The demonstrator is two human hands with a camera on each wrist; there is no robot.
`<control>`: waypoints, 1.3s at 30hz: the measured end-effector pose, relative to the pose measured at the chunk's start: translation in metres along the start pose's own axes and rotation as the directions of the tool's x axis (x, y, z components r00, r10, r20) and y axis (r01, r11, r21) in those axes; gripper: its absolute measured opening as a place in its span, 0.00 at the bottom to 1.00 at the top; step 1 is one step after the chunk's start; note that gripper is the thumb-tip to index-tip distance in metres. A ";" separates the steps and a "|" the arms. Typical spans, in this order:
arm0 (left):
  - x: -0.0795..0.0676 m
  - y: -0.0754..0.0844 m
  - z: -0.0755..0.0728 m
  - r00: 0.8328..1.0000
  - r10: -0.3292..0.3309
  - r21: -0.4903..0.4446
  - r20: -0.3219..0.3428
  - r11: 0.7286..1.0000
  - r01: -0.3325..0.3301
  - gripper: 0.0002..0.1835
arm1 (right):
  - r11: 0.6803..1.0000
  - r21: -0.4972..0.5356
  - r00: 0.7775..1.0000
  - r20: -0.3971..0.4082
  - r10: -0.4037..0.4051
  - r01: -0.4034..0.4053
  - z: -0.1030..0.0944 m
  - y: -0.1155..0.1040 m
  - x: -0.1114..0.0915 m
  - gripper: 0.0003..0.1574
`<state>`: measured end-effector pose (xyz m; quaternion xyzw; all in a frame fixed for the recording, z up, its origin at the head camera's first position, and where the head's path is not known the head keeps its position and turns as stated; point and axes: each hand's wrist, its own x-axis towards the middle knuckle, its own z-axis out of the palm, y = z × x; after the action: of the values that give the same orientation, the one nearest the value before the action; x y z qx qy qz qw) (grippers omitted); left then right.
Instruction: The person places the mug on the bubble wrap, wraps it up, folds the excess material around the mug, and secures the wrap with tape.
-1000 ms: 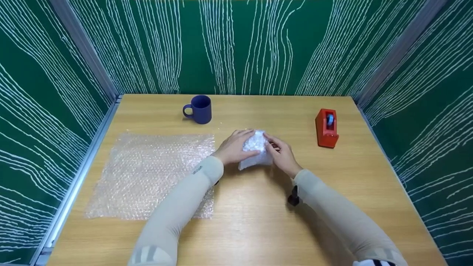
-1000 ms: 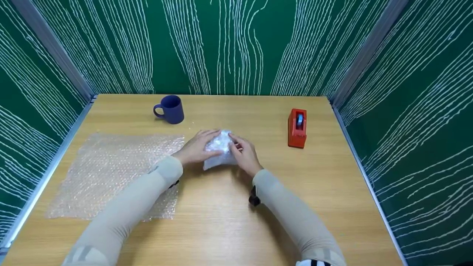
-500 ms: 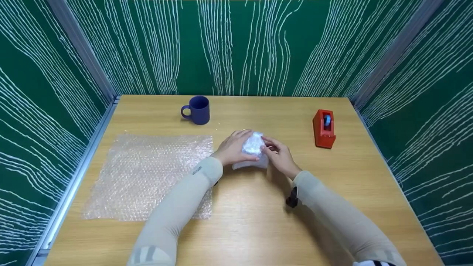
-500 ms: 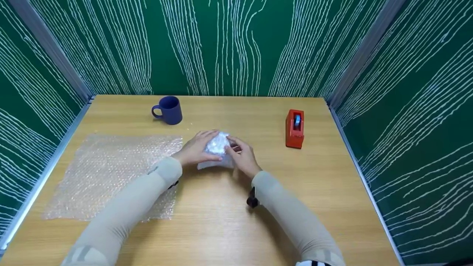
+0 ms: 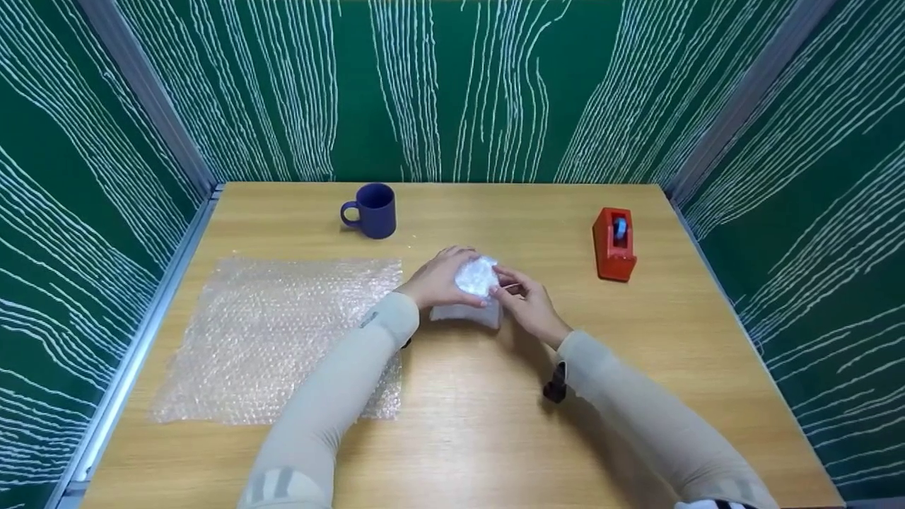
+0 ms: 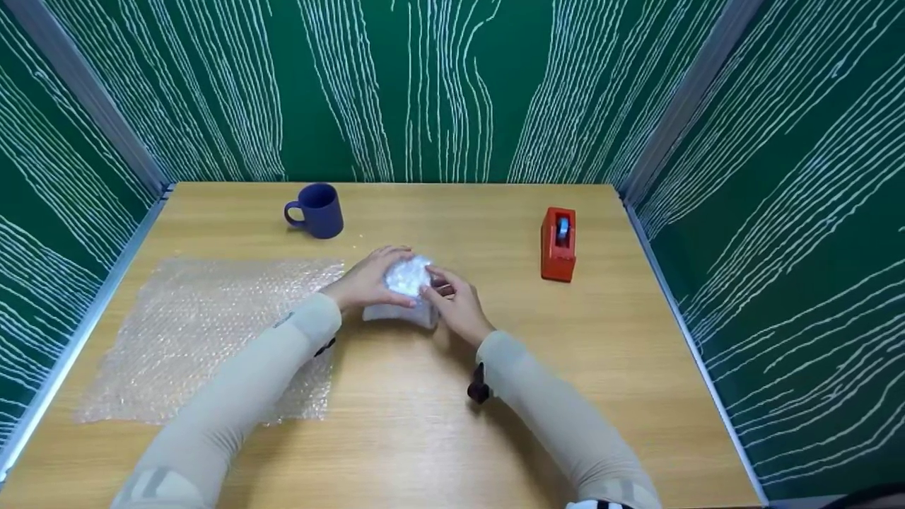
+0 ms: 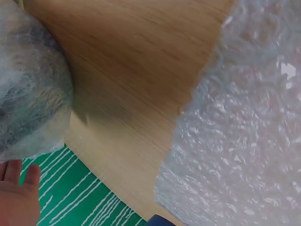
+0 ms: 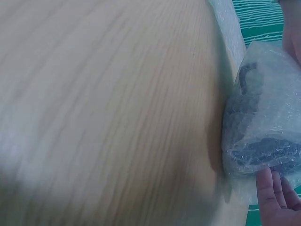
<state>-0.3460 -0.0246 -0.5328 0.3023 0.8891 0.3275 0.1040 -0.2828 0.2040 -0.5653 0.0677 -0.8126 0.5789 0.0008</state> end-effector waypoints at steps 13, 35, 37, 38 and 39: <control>-0.005 -0.002 -0.008 1.000 -0.014 -0.099 0.014 0.995 0.016 0.50 | 0.999 -0.042 0.996 0.078 0.033 -0.030 -0.006 -0.003 -0.002 0.32; -0.004 0.001 -0.005 0.999 -0.049 -0.113 0.021 0.992 0.051 0.51 | 0.990 -0.118 0.997 -0.025 0.071 -0.073 -0.061 0.013 0.002 0.41; -0.004 0.001 -0.005 0.999 -0.049 -0.110 0.022 0.993 0.051 0.51 | 0.989 -0.121 0.996 -0.045 0.075 -0.080 -0.068 0.014 0.003 0.41; -0.003 0.001 -0.004 0.999 -0.049 -0.110 0.022 0.993 0.051 0.51 | 0.989 -0.121 0.995 -0.055 0.080 -0.086 -0.071 0.014 0.003 0.41; -0.003 0.001 -0.004 0.999 -0.045 -0.109 0.022 0.993 0.047 0.51 | 0.988 -0.122 0.995 -0.059 0.083 -0.089 -0.074 0.014 0.003 0.41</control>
<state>-0.3447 -0.0277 -0.5287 0.2788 0.8755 0.3703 0.1365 -0.2931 0.2776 -0.5536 0.0167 -0.8490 0.5281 0.0020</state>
